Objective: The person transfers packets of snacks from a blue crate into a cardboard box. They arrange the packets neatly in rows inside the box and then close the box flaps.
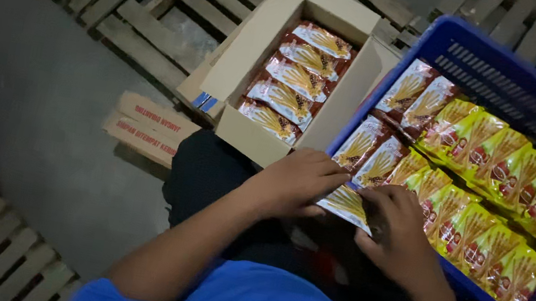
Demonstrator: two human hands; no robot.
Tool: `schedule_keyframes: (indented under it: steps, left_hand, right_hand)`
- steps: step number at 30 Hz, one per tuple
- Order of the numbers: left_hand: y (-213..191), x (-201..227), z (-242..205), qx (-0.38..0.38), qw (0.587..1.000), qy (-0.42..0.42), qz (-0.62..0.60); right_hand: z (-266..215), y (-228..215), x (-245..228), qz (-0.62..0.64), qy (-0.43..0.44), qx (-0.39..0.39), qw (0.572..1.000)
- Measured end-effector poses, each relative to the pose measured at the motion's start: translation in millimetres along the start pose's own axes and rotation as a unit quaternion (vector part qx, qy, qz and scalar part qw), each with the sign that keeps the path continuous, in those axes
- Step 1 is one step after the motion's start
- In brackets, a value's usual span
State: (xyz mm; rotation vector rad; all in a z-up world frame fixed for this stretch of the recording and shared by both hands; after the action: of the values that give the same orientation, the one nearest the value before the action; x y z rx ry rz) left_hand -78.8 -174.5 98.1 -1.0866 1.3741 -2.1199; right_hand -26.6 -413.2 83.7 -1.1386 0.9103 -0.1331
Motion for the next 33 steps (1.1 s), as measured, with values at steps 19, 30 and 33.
schedule_keyframes:
  steps: [19, 30, 33]
  left_hand:
    - [-40.2, -169.5, -76.9, 0.072, 0.979, -0.188, 0.026]
    - [-4.8, -193.9, -48.1, -0.188, 0.928, -0.301, 0.111]
    - [3.6, -188.5, -41.8, -0.254, 0.888, -0.379, 0.056]
  right_hand:
    - [-59.5, -1.7, 113.7, -0.019, 0.174, 0.105, 0.979]
    - [-45.1, 1.7, 99.1, -0.007, 0.234, 0.137, 0.962]
    - [-44.5, 3.3, 98.6, 0.014, 0.251, 0.129, 0.959]
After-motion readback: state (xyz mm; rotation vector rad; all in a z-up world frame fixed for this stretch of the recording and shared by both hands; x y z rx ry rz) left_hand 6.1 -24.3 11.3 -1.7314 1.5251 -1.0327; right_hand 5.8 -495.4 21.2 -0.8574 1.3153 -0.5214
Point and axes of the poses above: each hand's wrist, its own z-axis towards the middle knuckle, its own y-axis out of the palm, x = y × z, the point moved 2 cm from there along z, towards the middle knuckle, and after that the axes turned 5 degrees about y, right-handed, at the moved point
